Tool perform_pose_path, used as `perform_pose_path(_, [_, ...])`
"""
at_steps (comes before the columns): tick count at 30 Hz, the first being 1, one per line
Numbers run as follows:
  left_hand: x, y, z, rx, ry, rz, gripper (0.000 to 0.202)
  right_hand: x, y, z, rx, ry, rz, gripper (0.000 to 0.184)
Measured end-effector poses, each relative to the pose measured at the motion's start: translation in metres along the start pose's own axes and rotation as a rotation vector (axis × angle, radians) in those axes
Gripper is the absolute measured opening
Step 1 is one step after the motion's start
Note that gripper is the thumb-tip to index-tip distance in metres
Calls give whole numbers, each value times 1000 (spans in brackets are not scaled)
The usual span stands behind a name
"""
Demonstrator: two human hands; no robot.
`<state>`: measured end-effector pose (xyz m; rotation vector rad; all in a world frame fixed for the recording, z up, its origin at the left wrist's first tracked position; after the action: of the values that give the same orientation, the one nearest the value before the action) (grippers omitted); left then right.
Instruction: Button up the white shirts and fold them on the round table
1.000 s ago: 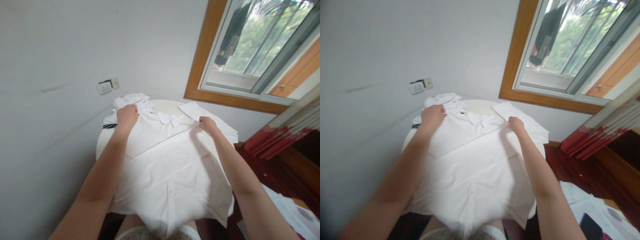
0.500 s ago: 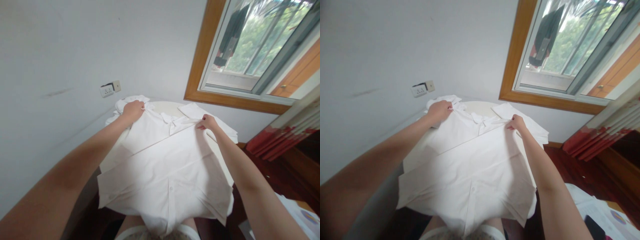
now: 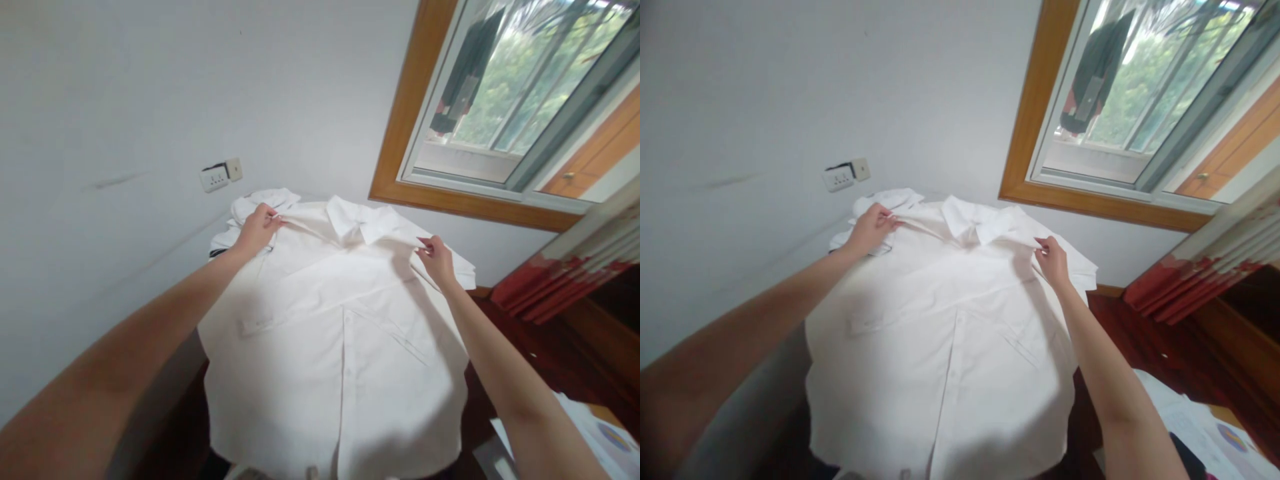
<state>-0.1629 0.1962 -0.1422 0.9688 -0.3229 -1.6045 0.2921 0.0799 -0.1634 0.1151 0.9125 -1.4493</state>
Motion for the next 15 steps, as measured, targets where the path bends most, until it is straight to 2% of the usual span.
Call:
perform_pose_path(3, [46, -34, 1, 112, -238, -30, 33, 52, 21, 1, -103, -186, 21, 5])
perform_pose_path(6, [80, -57, 1, 93, -393, -38, 35, 84, 33, -2, -145, -306, 34, 6])
perform_pose_path(9, [95, -68, 3, 75, -430, -40, 29, 91, 33, -2, -128, -348, 82, 14])
perform_pose_path(11, [98, -68, 4, 136, -443, 1, 28, 88, 30, 1, -170, -348, 88, 24])
perform_pose_path(13, [97, -64, 4, 201, -451, 76, 32, 83, 28, 4, -258, -337, 47, 29])
perform_pose_path(15, [91, -58, 1, 175, -372, 204, 35, 77, 27, 6, -311, -303, -25, 29])
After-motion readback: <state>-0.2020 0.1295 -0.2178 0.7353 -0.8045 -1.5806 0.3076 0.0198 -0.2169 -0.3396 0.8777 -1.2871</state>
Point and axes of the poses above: each hand's wrist, its own x-axis away from the middle knuckle, its own z-axis out of the back of the hand, y = z × x, the point moved 2 cm from there along -x, towards the middle knuckle, and after that the axes turned 9 degrees about z, right-handed, at the moved point
